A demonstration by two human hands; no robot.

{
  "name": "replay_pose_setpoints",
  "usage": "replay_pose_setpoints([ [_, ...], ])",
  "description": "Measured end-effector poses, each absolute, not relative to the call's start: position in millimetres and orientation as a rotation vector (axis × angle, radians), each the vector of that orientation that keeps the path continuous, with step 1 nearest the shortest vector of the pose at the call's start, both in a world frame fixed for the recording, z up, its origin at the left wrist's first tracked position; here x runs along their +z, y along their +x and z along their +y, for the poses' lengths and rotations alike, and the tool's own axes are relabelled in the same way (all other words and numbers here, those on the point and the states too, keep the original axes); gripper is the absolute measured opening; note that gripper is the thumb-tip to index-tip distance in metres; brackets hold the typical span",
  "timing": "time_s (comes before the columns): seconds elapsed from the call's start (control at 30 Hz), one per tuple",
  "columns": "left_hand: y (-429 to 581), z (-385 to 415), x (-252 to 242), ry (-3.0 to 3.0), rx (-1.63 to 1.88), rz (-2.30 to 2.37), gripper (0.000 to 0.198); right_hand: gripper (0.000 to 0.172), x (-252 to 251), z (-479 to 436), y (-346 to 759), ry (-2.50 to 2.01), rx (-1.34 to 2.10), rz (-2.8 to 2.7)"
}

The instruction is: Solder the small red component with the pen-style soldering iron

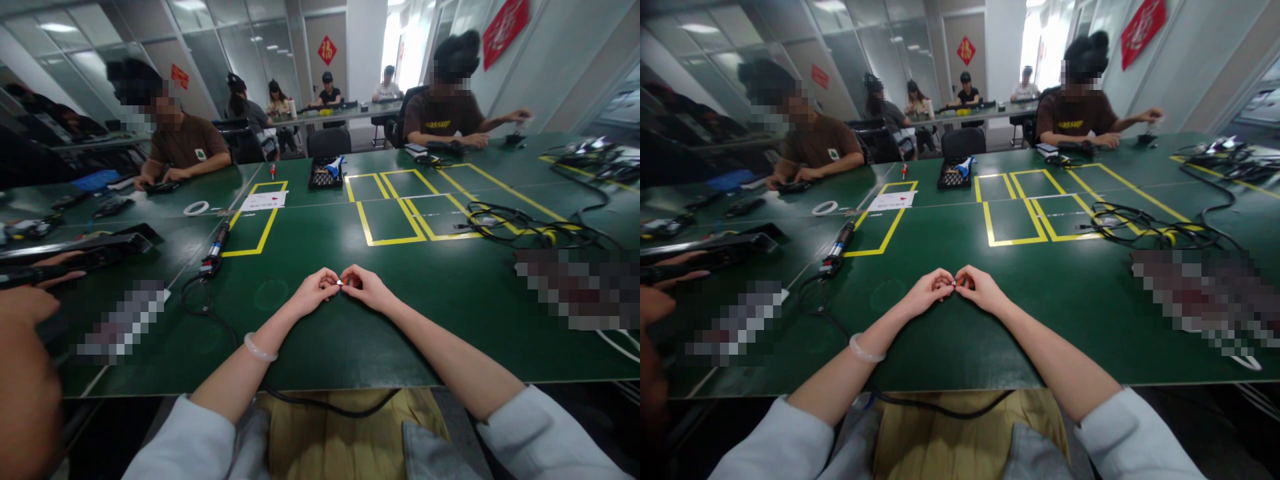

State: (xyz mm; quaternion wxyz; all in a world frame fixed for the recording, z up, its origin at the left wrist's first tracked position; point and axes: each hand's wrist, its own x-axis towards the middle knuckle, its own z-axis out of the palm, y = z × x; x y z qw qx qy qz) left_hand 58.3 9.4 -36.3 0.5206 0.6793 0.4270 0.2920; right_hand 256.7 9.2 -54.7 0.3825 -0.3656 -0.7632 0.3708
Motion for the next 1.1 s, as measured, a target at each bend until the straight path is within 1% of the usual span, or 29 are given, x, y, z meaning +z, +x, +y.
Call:
replay_pose_setpoints([
  [0.17,57,10,-39,1.637,0.697,1.011,0.031,0.015,-55,10,256,-0.962,0.934,-1.959],
  [0.4,55,12,-42,1.636,0.695,0.995,0.032,0.015,-54,10,255,-0.973,0.948,-1.953],
  [0.87,53,10,-35,1.642,0.654,1.011,0.035,0.014,-52,9,255,-0.988,0.967,-1.938],
  [1.1,23,26,-27,1.674,0.524,1.112,0.041,0.016,-52,9,256,-1.021,0.99,-1.939],
])
